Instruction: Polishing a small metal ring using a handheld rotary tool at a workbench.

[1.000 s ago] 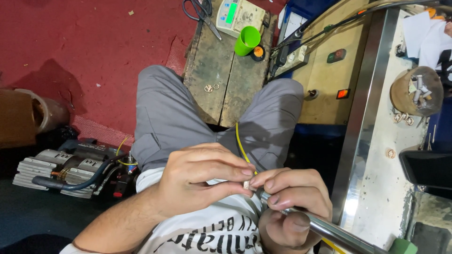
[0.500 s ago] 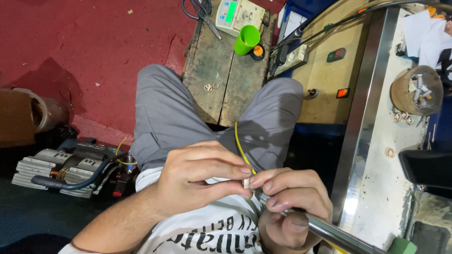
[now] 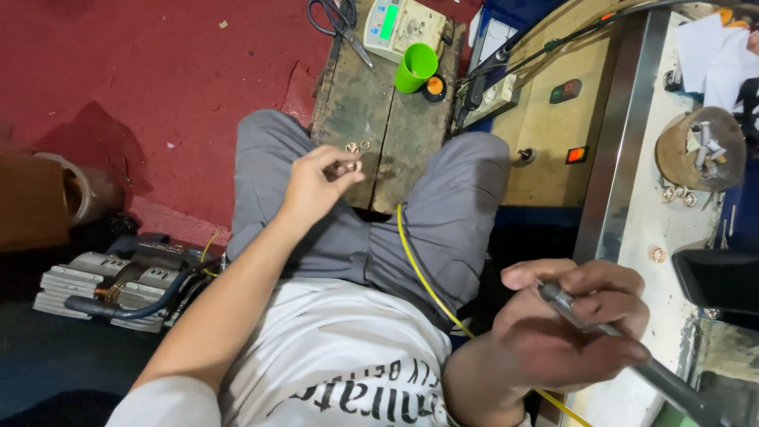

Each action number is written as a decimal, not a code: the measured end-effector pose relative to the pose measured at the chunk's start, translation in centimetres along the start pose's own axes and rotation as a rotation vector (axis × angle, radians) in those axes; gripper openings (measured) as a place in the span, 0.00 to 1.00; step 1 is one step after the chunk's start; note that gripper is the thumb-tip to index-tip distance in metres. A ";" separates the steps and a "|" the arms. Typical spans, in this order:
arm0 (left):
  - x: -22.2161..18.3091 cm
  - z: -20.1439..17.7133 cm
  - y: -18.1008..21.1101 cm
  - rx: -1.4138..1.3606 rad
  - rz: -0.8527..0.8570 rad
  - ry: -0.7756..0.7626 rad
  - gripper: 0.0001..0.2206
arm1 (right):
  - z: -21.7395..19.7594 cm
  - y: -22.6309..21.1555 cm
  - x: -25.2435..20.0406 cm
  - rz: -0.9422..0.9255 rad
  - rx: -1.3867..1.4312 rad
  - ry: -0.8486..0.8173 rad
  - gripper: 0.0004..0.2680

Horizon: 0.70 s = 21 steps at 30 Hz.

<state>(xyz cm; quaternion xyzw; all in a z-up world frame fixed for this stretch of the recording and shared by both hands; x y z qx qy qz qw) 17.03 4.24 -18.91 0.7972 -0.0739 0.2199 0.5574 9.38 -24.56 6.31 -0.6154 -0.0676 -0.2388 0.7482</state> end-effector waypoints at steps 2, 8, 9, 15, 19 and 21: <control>-2.3 2.1 -7.5 0.108 -0.107 -0.101 0.14 | -0.1 0.5 -0.1 0.007 0.001 -0.024 0.16; -1.4 5.9 -15.7 0.423 -0.355 -0.361 0.15 | 1.0 1.2 -0.7 -0.017 -0.106 -0.105 0.16; -0.9 6.2 -16.3 0.510 -0.447 -0.420 0.16 | 1.3 1.1 -0.8 0.006 -0.173 -0.069 0.17; 0.9 8.5 -20.5 0.590 -0.275 -0.437 0.12 | 1.6 2.0 -0.4 0.089 -0.077 -0.080 0.17; 1.8 9.1 -21.1 0.594 -0.234 -0.462 0.12 | 2.3 3.0 0.3 0.139 -0.048 -0.091 0.17; 1.5 9.1 -21.4 0.580 -0.228 -0.459 0.14 | 3.0 3.2 0.6 0.149 -0.045 -0.109 0.18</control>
Point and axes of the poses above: each hand's wrist, its own x-axis towards the middle knuckle, its own z-axis out of the palm, y = z × x, the point moved 8 cm from there along x, towards the middle knuckle, and after that the axes turned 15 degrees about z, right-handed, at the moved point
